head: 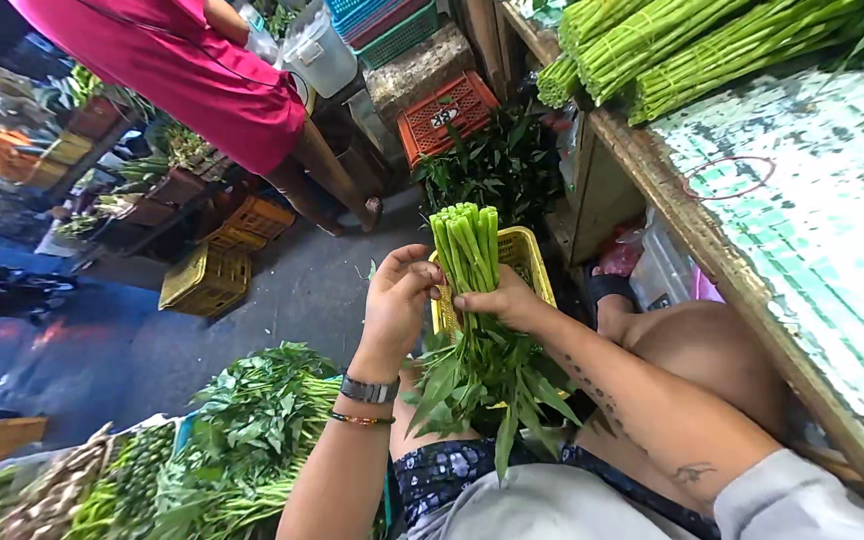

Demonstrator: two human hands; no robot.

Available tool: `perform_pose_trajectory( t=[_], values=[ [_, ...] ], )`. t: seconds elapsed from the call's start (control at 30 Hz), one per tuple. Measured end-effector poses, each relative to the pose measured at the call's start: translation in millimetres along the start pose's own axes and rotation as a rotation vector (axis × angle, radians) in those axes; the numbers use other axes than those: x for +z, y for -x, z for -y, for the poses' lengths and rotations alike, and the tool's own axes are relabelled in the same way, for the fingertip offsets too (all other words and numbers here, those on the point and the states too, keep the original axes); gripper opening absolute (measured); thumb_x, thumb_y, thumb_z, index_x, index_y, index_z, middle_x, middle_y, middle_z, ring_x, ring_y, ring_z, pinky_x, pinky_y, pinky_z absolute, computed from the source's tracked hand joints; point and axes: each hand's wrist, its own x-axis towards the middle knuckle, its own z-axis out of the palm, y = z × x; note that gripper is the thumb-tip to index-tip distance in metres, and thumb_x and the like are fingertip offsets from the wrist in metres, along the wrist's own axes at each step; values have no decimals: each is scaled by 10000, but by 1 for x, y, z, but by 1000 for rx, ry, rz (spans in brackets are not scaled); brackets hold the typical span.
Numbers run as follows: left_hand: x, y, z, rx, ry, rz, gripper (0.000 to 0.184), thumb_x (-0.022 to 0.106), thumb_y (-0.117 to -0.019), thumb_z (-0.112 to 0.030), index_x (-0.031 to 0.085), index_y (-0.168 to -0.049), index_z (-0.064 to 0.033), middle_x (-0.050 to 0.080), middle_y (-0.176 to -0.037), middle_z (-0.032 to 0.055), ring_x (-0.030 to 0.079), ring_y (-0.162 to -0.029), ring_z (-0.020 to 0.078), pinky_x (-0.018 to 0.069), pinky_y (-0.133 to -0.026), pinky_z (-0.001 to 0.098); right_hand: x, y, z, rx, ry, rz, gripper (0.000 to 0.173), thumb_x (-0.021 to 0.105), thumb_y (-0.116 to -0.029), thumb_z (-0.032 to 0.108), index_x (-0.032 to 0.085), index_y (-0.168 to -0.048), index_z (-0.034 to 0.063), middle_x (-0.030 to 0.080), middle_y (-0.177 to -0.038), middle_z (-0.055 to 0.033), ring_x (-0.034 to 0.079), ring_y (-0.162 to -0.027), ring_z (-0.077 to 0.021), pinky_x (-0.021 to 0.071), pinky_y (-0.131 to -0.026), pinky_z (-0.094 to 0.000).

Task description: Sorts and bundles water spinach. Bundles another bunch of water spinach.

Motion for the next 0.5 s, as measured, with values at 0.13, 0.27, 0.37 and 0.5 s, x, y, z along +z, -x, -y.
perform_pose_trajectory(
  t=[0.13,0.27,0.37,0.5],
  values=[
    [1,2,9,2,184,88,390,520,-986,-32,526,-1372,-83,670,-1185,113,674,-1022,206,568,-915,398,-2,0,-1,15,-31,-11,298,766,-836,108,679,-1112,37,735,-900,-45,701,-797,-98,605,-749,-281],
    [2,9,6,62,-95,-10,514,712,-904,0,547,-1388,-56,709,-1058,111,694,-870,193,609,-794,363,2,-1,-6,-13,-88,22,315,757,-845,61,670,-1138,-13,742,-953,-88,714,-865,-143,616,-827,-339],
    [1,8,3,63,-162,-22,495,680,-920,-14,539,-1395,-28,733,-956,92,703,-790,164,613,-751,329,-1,-1,-5,-10,-74,47,312,749,-873,97,662,-1147,-26,734,-973,-97,708,-893,-130,604,-858,-337],
    [-16,7,-17,243,-232,-94,416,676,-942,-69,578,-1346,-47,732,-951,19,707,-809,123,612,-747,294,-1,-2,0,47,-47,14,332,766,-862,127,656,-1138,-21,722,-949,-90,700,-857,-116,602,-835,-326]
  ],
)
